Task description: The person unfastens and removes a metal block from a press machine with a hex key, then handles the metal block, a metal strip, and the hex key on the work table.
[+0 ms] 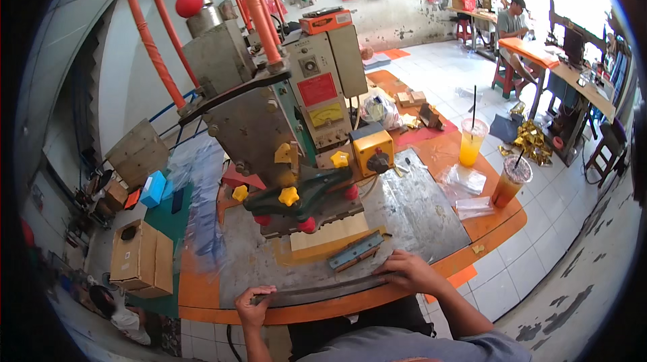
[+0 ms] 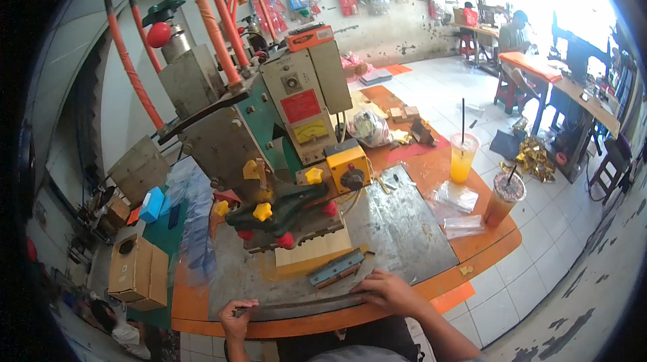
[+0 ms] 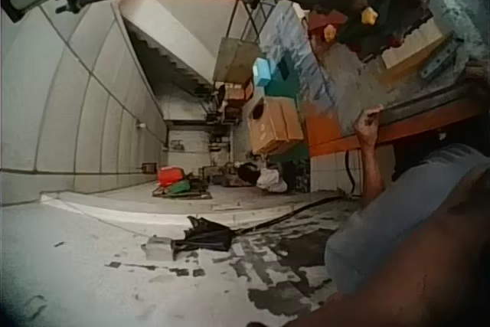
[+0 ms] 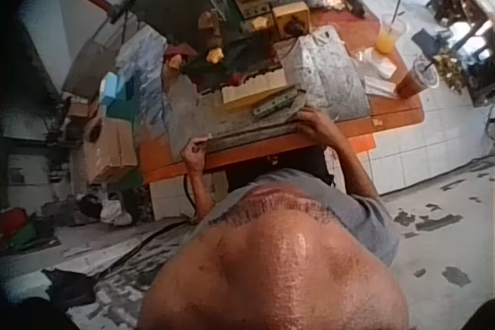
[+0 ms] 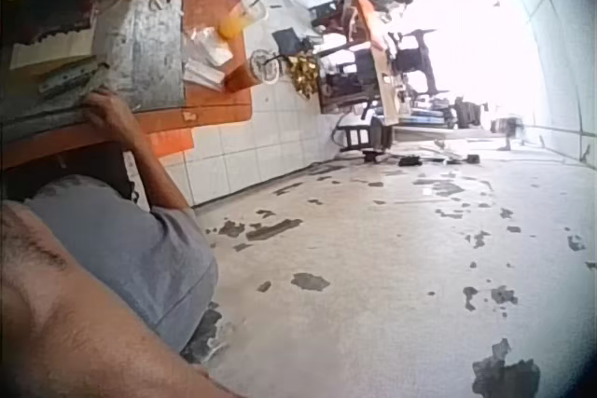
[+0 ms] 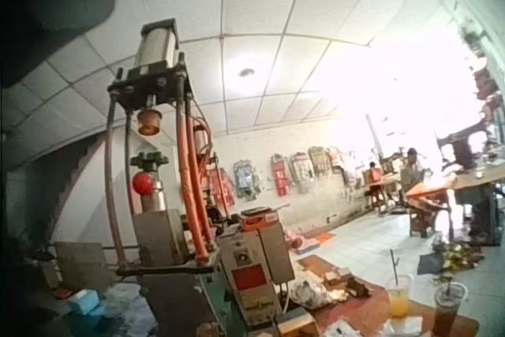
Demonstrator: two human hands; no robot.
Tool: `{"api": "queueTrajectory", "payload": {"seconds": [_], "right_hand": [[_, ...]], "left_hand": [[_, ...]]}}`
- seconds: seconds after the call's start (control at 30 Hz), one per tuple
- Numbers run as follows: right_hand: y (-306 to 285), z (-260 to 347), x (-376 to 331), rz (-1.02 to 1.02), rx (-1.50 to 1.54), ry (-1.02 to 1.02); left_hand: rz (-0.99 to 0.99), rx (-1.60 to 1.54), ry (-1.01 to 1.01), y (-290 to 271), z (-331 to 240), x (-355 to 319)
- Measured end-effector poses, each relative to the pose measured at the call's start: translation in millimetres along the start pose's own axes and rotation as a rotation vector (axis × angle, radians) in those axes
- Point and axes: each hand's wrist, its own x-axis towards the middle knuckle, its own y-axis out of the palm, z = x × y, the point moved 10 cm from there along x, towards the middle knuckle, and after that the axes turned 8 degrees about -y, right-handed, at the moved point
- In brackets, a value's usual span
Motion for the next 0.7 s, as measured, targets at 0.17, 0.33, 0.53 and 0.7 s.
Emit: {"api": "queueTrajectory", "payload": {"seconds": [0.17,0.33,0.53,0.7], "right_hand": [[8,3,-1,-0.052,-0.247,-0.052],[12,5,3,0.029,-0.335,-0.039],[-75,52,52,-0.115,-0.271,0.05],[-204,137,146,-0.584,-0.648,-0.132]], "left_hand": [[0.039,0.015,0.053,1,3,-1],[0.068,0.045,0.052,9,12,-2],[0.073,0.129,0.068,9,9,-1],[0.111,0.174,0.06,11,8,4]]}}
